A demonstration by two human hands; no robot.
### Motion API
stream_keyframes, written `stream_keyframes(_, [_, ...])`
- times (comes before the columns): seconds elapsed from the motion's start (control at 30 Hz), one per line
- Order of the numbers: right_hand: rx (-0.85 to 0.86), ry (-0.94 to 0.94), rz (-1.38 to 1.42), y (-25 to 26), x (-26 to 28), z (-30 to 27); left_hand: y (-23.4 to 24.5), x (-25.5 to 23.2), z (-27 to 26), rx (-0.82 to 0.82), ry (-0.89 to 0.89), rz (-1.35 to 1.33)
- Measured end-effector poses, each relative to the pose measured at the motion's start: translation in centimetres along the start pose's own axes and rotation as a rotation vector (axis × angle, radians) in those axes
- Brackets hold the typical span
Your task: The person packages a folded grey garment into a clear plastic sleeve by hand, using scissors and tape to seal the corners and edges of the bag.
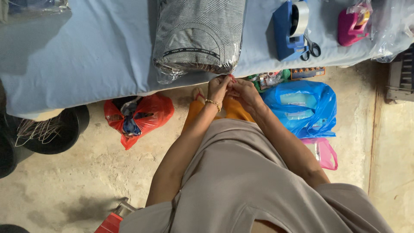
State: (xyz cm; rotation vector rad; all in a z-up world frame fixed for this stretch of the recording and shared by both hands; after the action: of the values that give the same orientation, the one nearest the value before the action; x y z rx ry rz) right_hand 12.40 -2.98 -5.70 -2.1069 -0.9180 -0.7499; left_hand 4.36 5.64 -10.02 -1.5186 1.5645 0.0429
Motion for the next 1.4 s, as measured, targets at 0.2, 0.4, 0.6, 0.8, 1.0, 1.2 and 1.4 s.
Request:
stream_keyframes(0.2, [-0.42, 0.387, -0.98, -1.4, 5.0, -2.4, -1.6, -2.2, -0.4, -0.106, -0.314, 0.679])
stream_keyframes(0.4, [-0.434, 0.387, -1.107, -2.3, 7.6, -3.5, -1.9, 0.2, -0.3, 0.034, 0.168, -0.227])
stream_keyframes(0.6, [-0.281, 0.184, -0.644, -0.1, 5.2, -1.9, -1.1, 2.5, 0.3, -0.096, 0.238, -0.324])
stream_keyframes(0.8, [-0.383, 0.609, -1.173, -1.2, 9.2, -3.4, -2.0, 0.5, 0.9, -0.091, -0.163, 0.071])
stream_keyframes(1.0, [-0.446, 0.268, -0.479, 3.7, 10.0, -2.0, -6.8, -1.5, 1.2, -0.012, -0.273, 0.477])
stream_keyframes(1.2, [-0.612, 0.4, -0.205, 7.9, 12.7, -0.9, -8.5, -8.5, -4.1, 0.22, -0.42, 0.472])
stream_keyframes(1.4, [-0.477, 0.075, 0.129, 4.8, 5.6, 0.2, 3.2, -12.4, -5.2, -0.341, -0.595, 0.346])
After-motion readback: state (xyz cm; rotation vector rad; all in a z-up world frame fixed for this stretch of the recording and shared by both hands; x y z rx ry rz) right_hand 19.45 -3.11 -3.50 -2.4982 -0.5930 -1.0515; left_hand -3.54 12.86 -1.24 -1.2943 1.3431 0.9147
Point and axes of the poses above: each hand's wrist, its own z-axis towards the middle knuckle, its own y-axis out of the back of the hand, x = y × z, the point moved 7 cm from there along z, towards the middle knuckle, and after that the axes turned 15 degrees about -z, right-handed, at the moved point
